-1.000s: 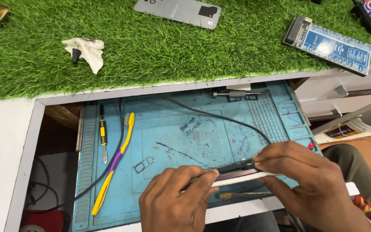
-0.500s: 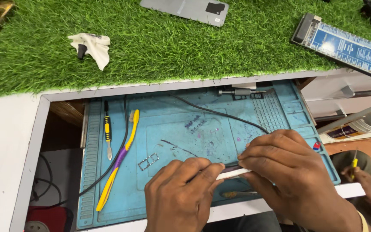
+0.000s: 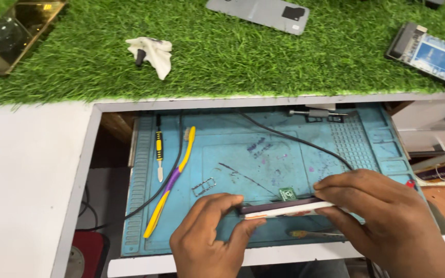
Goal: The person assembles a smartphone by placing the battery and internal components into the chassis, then attaching the back cover. They use a screwdriver to secure screws and a toothbrush to clean the interior. The person also handles a screen protector package and a SIM tray during the process.
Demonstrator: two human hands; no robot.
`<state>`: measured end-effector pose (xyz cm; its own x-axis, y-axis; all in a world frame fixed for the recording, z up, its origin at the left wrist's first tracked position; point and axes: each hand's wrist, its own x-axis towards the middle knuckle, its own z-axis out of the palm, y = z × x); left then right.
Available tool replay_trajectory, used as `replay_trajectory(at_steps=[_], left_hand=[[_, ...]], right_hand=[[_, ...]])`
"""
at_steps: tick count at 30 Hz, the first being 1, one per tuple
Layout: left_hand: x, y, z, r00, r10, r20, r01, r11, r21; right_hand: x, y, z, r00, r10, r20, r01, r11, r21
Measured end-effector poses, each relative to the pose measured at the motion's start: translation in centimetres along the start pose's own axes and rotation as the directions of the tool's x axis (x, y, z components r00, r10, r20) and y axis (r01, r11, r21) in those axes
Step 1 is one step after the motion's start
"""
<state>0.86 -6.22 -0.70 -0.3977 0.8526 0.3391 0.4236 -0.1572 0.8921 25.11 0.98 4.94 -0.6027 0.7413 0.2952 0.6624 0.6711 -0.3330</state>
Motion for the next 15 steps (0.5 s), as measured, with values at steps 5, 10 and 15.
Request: replay_trajectory(at_steps=[5, 10, 15], left_hand=[[-0.1, -0.5, 0.0, 0.999, 0.007, 0.047, -0.005, 0.998, -0.055], [0.0, -0.7, -0.2, 0.997, 0.028, 0.075, -0.021, 0.995, -0.096], [-0.1, -0.3, 0.2, 0.994, 0.065, 0.092, -0.05, 0.986, -0.158]], right_hand=[[-0.7, -0.3, 0.5, 0.997, 0.08, -0.018, -0.081, 0.995, -0.058], [-0.7, 0.1, 0.9, 0.994, 0.093, 0.058, -0.089, 0.993, -0.072], [-0.2, 0.5, 1.2, 0.994, 0.003, 0.109, 0.01, 0.992, -0.123]])
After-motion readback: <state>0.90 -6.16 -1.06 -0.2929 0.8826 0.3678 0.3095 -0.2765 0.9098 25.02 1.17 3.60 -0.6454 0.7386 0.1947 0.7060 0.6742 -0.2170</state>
